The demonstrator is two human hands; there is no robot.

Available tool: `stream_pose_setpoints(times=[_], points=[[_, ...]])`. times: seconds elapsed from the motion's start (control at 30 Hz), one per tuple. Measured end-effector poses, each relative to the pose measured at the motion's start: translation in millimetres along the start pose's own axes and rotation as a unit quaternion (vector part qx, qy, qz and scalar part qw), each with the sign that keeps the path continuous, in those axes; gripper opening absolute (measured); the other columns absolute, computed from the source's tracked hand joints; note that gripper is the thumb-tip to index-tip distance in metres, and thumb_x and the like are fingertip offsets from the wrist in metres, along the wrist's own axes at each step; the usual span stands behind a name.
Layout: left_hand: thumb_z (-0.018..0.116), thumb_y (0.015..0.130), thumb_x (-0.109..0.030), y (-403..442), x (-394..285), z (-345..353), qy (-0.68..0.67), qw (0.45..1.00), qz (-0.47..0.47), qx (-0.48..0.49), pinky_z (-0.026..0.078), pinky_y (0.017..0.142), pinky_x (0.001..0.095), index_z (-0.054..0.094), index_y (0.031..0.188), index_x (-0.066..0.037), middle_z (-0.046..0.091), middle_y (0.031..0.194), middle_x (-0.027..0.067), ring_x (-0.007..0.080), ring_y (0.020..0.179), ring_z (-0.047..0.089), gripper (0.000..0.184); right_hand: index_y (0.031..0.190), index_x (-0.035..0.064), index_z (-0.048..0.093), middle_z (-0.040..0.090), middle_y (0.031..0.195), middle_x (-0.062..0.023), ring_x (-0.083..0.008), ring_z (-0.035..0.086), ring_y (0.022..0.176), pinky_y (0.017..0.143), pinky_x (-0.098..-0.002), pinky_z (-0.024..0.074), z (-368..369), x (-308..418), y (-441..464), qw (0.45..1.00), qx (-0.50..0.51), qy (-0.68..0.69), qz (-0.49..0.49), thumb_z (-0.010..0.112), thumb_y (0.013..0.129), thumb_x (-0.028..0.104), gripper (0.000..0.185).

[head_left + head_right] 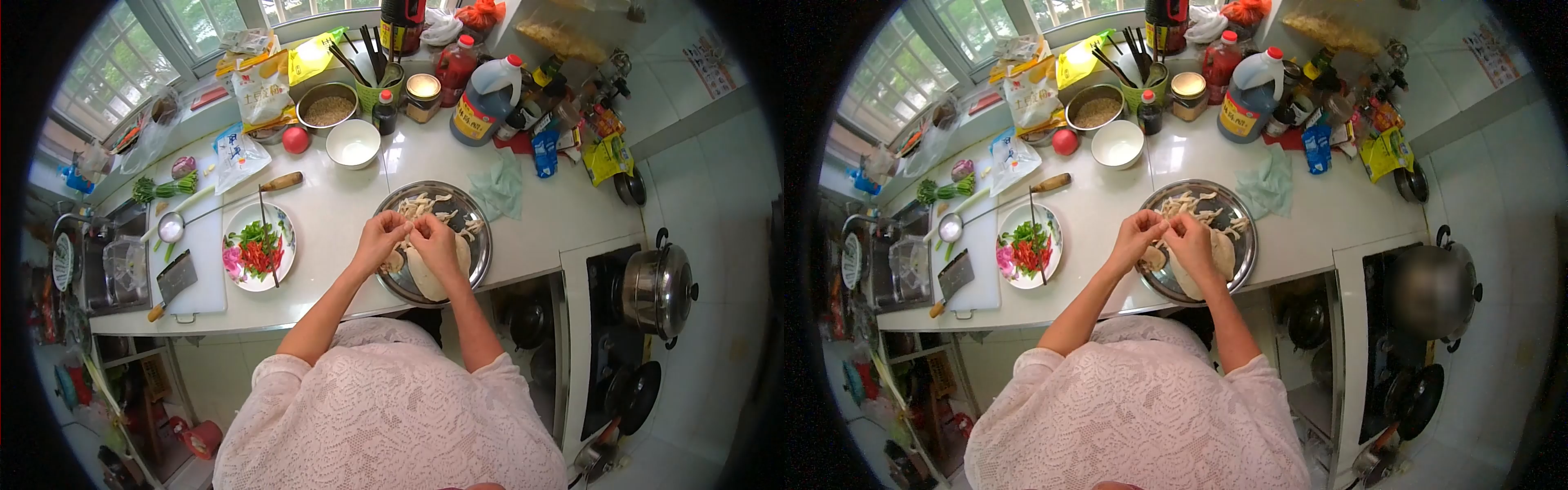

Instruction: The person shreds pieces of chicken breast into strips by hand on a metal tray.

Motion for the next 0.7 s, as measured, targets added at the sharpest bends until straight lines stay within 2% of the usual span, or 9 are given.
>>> stream_pose_setpoints(times=[0.1,0.17,0.27,0.3,0.33,0.47,0.57,0.63,0.7], points=[[0.063,0.084,-0.012,-3,-13,4,-0.051,0.999,-0.003,-0.014,0.042,0.057,0.0193,0.059,0.086,0.000,0.057,0.071,-0.0010,0.0050,0.062,0.050,0.012,0.082,-0.0003,0.058,0.060,0.071,-0.0018,-0.0062,0.055,0.064,0.058,-0.0219,0.0447,-7,1,9,0.995,-0.055,-0.069,-0.035,0.060,0.079,0.005,0.007],[0.062,0.084,-0.011,-2,-17,1,-0.081,0.996,-0.008,-0.032,0.042,0.058,0.0196,0.059,0.086,0.000,0.057,0.071,-0.0009,0.0052,0.062,0.050,0.012,0.081,-0.0003,0.059,0.061,0.068,-0.0070,-0.0152,0.057,0.059,0.057,-0.0280,0.0467,-24,-12,17,0.984,-0.155,-0.054,-0.070,0.062,0.076,0.007,0.009],[0.058,0.087,-0.009,1,-12,-15,-0.046,0.999,0.003,-0.030,0.047,0.071,0.0221,0.061,0.097,0.001,0.062,0.086,0.0015,0.0087,0.077,0.057,0.014,0.089,-0.0014,0.060,0.063,0.073,-0.0104,-0.0176,0.061,0.067,0.062,-0.0281,0.0479,-45,-18,19,0.992,-0.119,-0.037,-0.034,0.058,0.080,0.006,0.012],[0.058,0.087,-0.009,2,-5,-15,-0.046,0.998,0.003,-0.030,0.047,0.071,0.0221,0.061,0.097,0.001,0.062,0.086,0.0015,0.0087,0.077,0.057,0.014,0.092,-0.0016,0.061,0.063,0.076,-0.0119,-0.0191,0.062,0.071,0.064,-0.0285,0.0483,-48,-19,19,0.995,-0.097,-0.024,-0.024,0.056,0.081,0.006,0.014],[0.056,0.086,-0.007,4,4,-14,0.012,1.000,-0.001,-0.015,0.047,0.076,0.0238,0.059,0.102,0.002,0.062,0.091,0.0037,0.0109,0.083,0.058,0.018,0.097,-0.0003,0.062,0.064,0.083,-0.0124,-0.0239,0.062,0.081,0.071,-0.0305,0.0477,-50,-14,17,0.992,-0.076,-0.096,-0.040,0.051,0.085,0.007,0.018],[0.051,0.085,-0.001,1,27,-8,0.140,0.990,-0.006,0.007,0.045,0.086,0.0277,0.054,0.114,0.004,0.063,0.102,0.0100,0.0163,0.098,0.058,0.030,0.094,0.0011,0.064,0.063,0.091,-0.0123,-0.0293,0.060,0.086,0.075,-0.0341,0.0469,-42,-41,23,0.976,-0.103,-0.152,-0.117,0.049,0.083,0.004,0.019],[0.052,0.085,-0.001,1,27,-16,0.157,0.987,-0.033,-0.021,0.046,0.084,0.0267,0.054,0.114,0.004,0.064,0.099,0.0096,0.0150,0.094,0.059,0.030,0.091,0.0042,0.067,0.062,0.098,-0.0101,-0.0290,0.057,0.093,0.084,-0.0376,0.0425,-37,-45,17,0.959,-0.026,-0.244,-0.142,0.050,0.078,0.000,0.022],[0.053,0.084,-0.003,3,34,-27,0.111,0.993,-0.020,-0.038,0.047,0.081,0.0272,0.055,0.112,0.004,0.065,0.095,0.0104,0.0159,0.090,0.061,0.029,0.087,0.0070,0.069,0.061,0.104,-0.0079,-0.0262,0.054,0.100,0.092,-0.0394,0.0358,-26,-33,5,0.892,0.059,-0.390,-0.220,0.051,0.075,0.000,0.023],[0.054,0.083,-0.004,4,35,-30,0.066,0.996,-0.007,-0.055,0.048,0.078,0.0277,0.056,0.110,0.004,0.066,0.091,0.0112,0.0169,0.085,0.063,0.028,0.087,0.0081,0.069,0.062,0.104,-0.0070,-0.0251,0.052,0.103,0.093,-0.0394,0.0334,-26,-39,10,0.892,0.017,-0.405,-0.200,0.052,0.075,0.000,0.023]])
Point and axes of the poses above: each hand's wrist, its own y-axis towards the middle knuckle, its own z-axis out of the palm, x = y × z, the point moved 2 cm from there along y, towards the middle knuckle
